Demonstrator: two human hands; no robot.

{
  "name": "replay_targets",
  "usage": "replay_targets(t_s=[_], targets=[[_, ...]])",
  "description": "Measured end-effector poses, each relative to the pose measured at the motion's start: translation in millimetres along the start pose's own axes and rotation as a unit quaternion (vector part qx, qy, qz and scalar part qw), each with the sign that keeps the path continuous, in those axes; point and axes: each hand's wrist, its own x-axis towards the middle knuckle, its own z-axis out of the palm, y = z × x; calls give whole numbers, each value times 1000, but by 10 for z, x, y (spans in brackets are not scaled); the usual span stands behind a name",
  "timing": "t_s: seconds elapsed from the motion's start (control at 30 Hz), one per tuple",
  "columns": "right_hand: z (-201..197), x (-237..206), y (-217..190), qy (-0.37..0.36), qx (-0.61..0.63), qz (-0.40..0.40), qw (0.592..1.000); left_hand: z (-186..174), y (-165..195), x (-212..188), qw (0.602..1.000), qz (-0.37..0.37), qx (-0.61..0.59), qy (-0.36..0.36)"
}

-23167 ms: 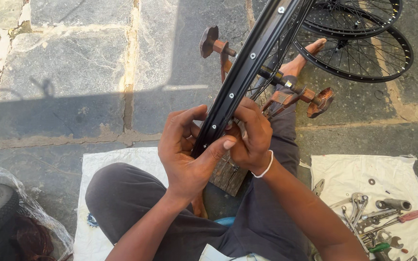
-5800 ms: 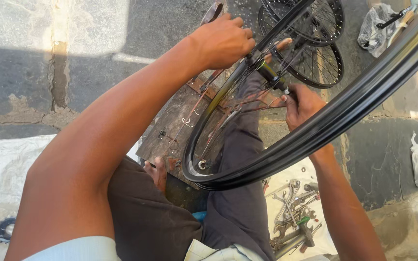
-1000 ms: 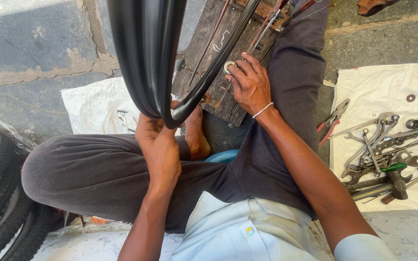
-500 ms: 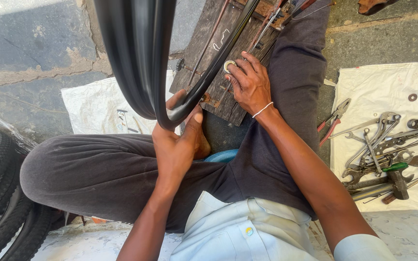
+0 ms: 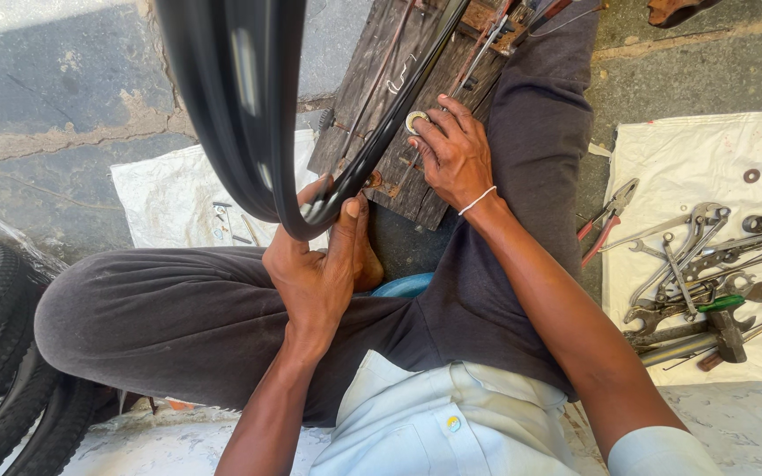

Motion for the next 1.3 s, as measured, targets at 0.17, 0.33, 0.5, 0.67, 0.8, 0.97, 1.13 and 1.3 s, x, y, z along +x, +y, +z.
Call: replay_targets(t_s=[0.17,0.33,0.5,0.67,0.8,0.97,1.13,1.3], targets=[[-2,-1,-3,3,5,-1,1000,-10,11,-4,1000,0,-6,-7],[-7,23,-13,5,5,-2,1000,-9,35,30,999,-21,-4,-24],[30,-6,35,2,3,-3,1000,-39,93,74,999,-38,0,-27],[38,13,45,13,9,-8,1000,-220,207,64,995,22,-94,10],[-251,139,-218,32,63,-19,997,-544,376,79,956,148,-253,21],[-1228,204,-845,17,150,-158,976,-818,620,214,984,130,-110,-55],[-1910,647,-1326,66,178,-262,946,-665,744,441,972,193,-39,-132],[-2181,1012,-1548,161,233,-238,929,-630,941,659,972,194,-54,-120]])
